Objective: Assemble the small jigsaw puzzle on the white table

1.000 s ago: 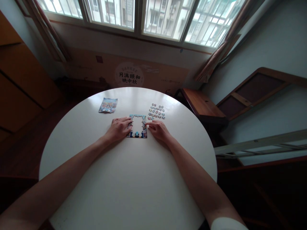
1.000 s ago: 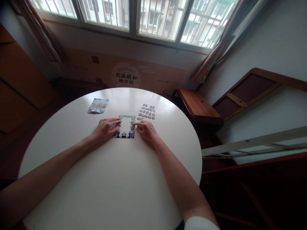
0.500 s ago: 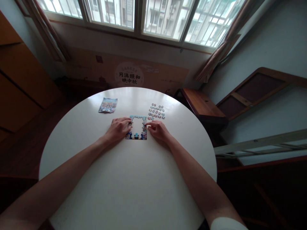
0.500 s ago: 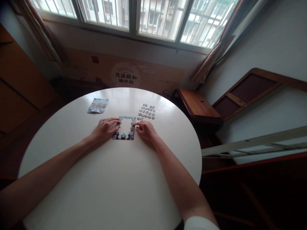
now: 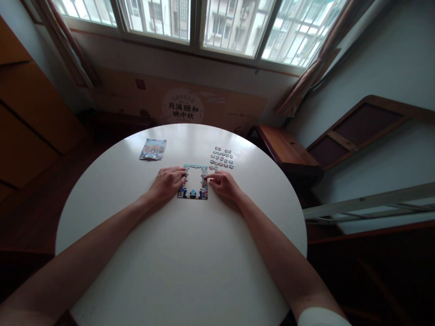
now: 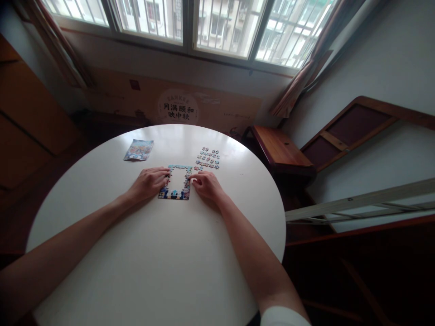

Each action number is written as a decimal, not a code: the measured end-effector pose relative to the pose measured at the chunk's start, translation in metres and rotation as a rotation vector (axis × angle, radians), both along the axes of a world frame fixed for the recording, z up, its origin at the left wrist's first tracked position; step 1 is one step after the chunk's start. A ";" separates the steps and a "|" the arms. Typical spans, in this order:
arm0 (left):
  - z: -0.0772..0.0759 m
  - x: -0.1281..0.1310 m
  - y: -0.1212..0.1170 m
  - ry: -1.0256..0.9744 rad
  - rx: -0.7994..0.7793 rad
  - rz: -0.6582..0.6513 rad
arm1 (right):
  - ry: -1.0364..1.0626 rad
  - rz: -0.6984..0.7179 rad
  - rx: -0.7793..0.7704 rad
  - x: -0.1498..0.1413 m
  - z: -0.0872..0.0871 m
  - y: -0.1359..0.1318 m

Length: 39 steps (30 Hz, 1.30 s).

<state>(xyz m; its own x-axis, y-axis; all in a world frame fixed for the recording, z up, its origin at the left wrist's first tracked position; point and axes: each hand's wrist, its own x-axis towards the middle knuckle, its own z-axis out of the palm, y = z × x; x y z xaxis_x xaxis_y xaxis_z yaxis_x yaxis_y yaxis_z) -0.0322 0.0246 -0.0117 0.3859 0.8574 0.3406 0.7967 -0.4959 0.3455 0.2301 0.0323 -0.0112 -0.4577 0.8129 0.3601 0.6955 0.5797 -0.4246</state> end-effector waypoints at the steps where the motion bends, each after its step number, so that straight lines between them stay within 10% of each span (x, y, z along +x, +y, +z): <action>1: 0.000 0.000 0.000 -0.007 -0.003 0.003 | -0.002 -0.001 -0.003 0.000 0.001 0.000; 39: -0.002 0.001 -0.003 0.160 -0.002 0.125 | -0.035 -0.221 0.008 -0.003 0.000 0.001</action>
